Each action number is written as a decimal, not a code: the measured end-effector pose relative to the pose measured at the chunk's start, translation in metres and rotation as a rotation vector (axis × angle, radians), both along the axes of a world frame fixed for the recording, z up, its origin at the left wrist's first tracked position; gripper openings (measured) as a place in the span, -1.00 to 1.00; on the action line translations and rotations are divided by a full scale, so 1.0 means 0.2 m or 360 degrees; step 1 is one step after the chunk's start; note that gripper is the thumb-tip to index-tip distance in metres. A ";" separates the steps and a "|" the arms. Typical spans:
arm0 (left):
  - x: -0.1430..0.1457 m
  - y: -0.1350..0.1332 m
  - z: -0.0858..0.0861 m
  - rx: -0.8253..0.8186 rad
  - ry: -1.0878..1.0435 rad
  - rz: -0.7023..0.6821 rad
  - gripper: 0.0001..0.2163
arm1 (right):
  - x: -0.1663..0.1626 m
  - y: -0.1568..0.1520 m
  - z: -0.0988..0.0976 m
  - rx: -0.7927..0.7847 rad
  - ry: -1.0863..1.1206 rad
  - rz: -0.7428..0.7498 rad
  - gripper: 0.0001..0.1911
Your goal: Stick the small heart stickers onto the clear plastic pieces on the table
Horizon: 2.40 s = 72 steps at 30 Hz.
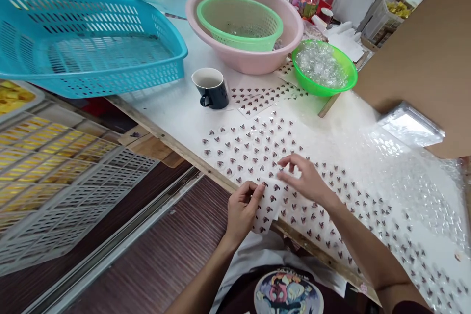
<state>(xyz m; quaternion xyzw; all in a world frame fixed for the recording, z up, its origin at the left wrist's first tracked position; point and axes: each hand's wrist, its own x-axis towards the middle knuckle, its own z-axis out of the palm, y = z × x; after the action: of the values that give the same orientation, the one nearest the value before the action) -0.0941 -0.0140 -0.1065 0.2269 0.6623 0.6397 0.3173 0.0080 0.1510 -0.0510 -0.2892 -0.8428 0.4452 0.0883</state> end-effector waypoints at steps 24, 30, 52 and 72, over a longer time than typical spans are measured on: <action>-0.01 0.01 -0.02 0.0006 -0.0092 -0.0041 -0.77 | 0.03 -0.16 -0.03 0.0106 0.0498 -0.0239 -0.93; -0.01 0.00 0.00 -0.0033 0.0025 -0.0073 -0.76 | -0.06 -0.19 -0.05 -0.0366 0.0403 -0.0075 -0.65; -0.02 0.00 0.01 -0.0045 0.0174 -0.0149 -0.73 | -0.11 0.56 -0.31 0.0081 0.0328 -0.0728 -0.51; -0.02 0.00 -0.01 -0.0026 0.0127 -0.0157 -0.71 | -0.16 0.55 -0.22 0.0809 -0.0190 -0.0735 -0.69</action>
<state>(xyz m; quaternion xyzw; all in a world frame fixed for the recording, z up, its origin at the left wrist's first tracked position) -0.0981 -0.0142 -0.1075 0.2819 0.6676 0.6084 0.3236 -0.0241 0.2605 -0.0957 -0.4667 -0.8427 0.1717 0.2064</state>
